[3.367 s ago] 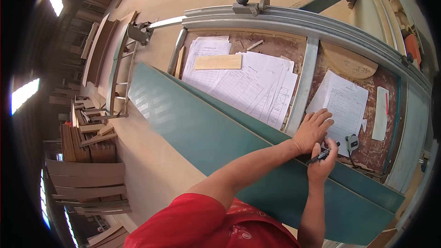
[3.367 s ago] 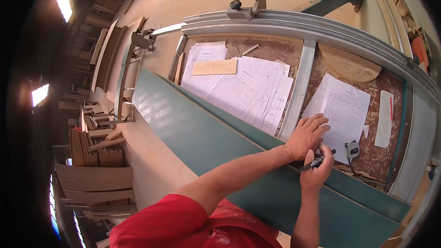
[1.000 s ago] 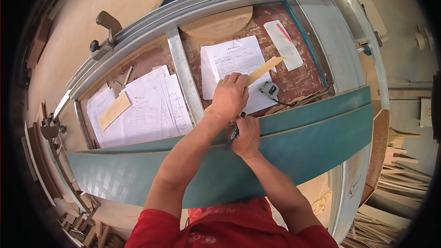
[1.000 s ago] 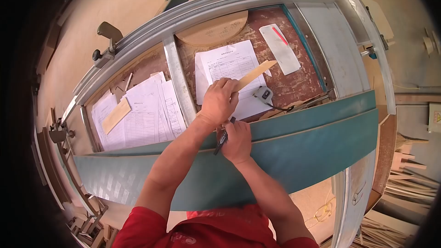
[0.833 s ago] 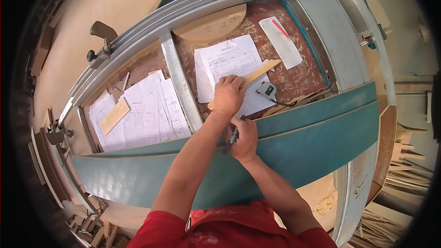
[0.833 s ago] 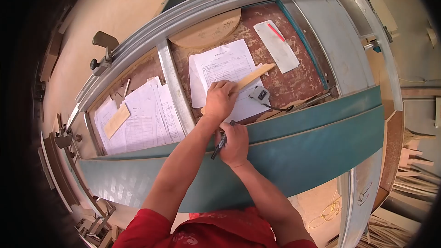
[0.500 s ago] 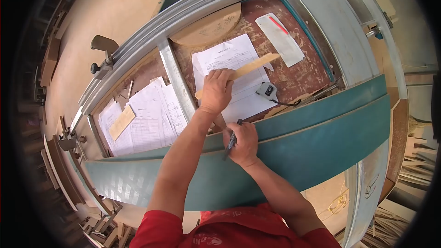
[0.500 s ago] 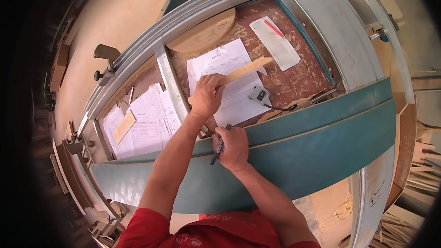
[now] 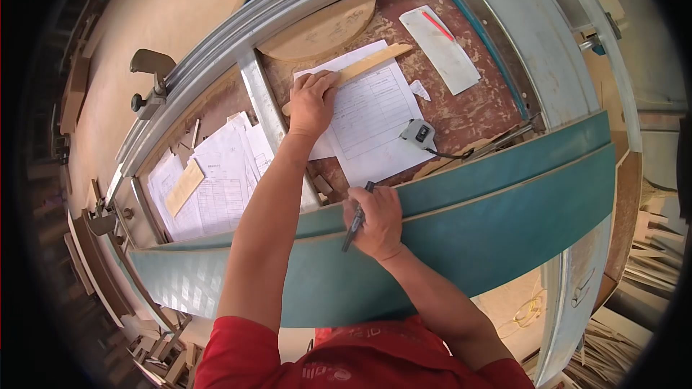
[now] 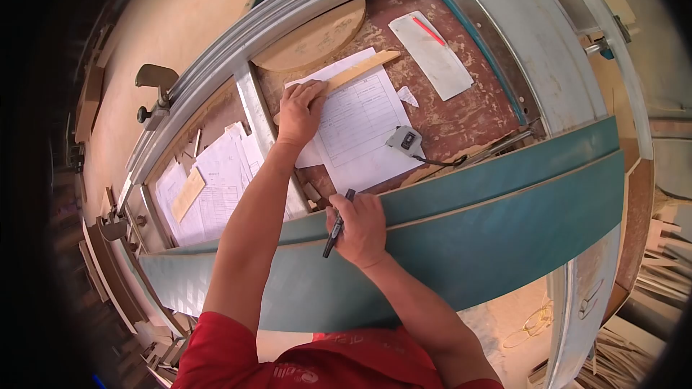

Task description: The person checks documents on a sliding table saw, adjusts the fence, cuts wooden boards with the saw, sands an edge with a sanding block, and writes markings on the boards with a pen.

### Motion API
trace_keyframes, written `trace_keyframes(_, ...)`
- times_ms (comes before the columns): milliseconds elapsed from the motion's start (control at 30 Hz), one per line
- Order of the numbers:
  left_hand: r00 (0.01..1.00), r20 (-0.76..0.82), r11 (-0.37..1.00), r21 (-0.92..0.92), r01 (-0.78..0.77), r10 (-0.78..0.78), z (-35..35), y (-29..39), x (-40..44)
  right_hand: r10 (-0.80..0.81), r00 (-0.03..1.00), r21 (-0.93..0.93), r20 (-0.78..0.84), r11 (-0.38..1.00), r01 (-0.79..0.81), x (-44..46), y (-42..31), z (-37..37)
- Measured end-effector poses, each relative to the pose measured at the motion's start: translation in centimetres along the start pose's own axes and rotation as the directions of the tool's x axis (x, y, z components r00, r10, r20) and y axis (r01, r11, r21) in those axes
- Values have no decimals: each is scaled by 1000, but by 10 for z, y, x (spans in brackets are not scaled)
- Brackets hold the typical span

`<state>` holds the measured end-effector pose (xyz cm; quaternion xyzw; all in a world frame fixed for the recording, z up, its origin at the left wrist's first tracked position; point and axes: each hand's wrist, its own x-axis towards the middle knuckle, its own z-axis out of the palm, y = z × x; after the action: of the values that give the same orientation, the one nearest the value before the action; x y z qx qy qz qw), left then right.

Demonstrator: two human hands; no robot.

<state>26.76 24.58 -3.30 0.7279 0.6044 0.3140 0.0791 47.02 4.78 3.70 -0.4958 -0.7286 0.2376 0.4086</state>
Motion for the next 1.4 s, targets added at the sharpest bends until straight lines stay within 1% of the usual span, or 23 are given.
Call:
trace_keyframes(100,999,41,979,202,2,-10,-14,22,-8,-10,1000,-20,4,1000,10,1,-2,-1)
trace_keyframes(167,997,34,984,166,59,-65,-34,34,-18,-49,999,-44,-9,998,49,2,-1,2)
trace_keyframes(233,995,-31,992,86,93,-91,-62,41,-39,-57,998,-48,3,997,57,1,-3,5)
trace_keyframes(300,982,-35,979,82,185,-183,-96,38,-72,-72,997,-75,-12,995,71,-1,-1,11)
trace_keyframes(333,970,-102,971,71,230,-222,-113,33,-90,-78,997,-75,-10,994,77,-1,-3,13)
trace_keyframes(400,896,-151,894,107,434,-417,-150,8,-134,-86,996,-104,-6,991,84,-2,-6,11)
trace_keyframes(433,846,-230,831,191,523,-480,-165,-12,-159,-85,996,-114,-5,990,84,-3,-6,12)
trace_keyframes(467,768,-204,739,211,640,-607,-187,-29,-182,-84,996,-126,-3,989,83,-5,-6,13)
trace_keyframes(500,662,-231,611,256,749,-714,-209,-43,-201,-85,996,-138,-3,987,84,-5,-6,15)
trace_keyframes(533,565,-241,483,324,814,-789,-228,-62,-220,-94,996,-142,-5,986,92,-5,-6,17)
trace_keyframes(567,434,-224,343,351,871,-873,-246,-73,-231,-90,996,-154,3,984,90,-6,-7,18)
trace_keyframes(633,323,-186,236,377,896,-928,-273,-93,-246,-86,996,-184,23,979,89,-7,-9,19)
trace_keyframes(733,294,-114,237,360,902,-949,-293,-107,-247,-108,993,-230,36,967,114,-8,-8,23)
trace_keyframes(833,247,-6,235,292,927,-969,-299,-120,-244,-119,992,-297,51,946,129,-8,-11,26)
trace_keyframes(933,298,6,293,190,937,-955,-296,-136,-253,-118,991,-367,58,921,131,-8,-14,26)
trace_keyframes(1033,420,-72,416,70,907,-905,-298,-145,-256,-105,992,-395,73,910,125,-9,-16,28)
trace_keyframes(1067,487,-119,495,-49,868,-865,-297,-145,-257,-105,992,-405,76,906,127,-10,-16,29)
trace_keyframes(1167,575,-130,589,-169,790,-808,-309,-139,-242,-105,990,-417,94,899,135,-10,-18,30)
trace_keyframes(1200,603,-151,621,-216,754,-784,-317,-127,-230,-105,989,-418,100,898,138,-10,-18,30)
trace_keyframes(1300,744,-231,763,-373,528,-627,-338,-97,-206,-130,988,-429,88,890,155,-12,-13,31)
trace_keyframes(1367,776,-256,783,-444,435,-576,-363,-57,-196,-107,990,-434,97,890,139,-13,-12,30)
trace_keyframes(1400,727,-303,654,-712,257,-616,-377,-37,-196,-96,990,-437,104,890,132,-12,-11,31)
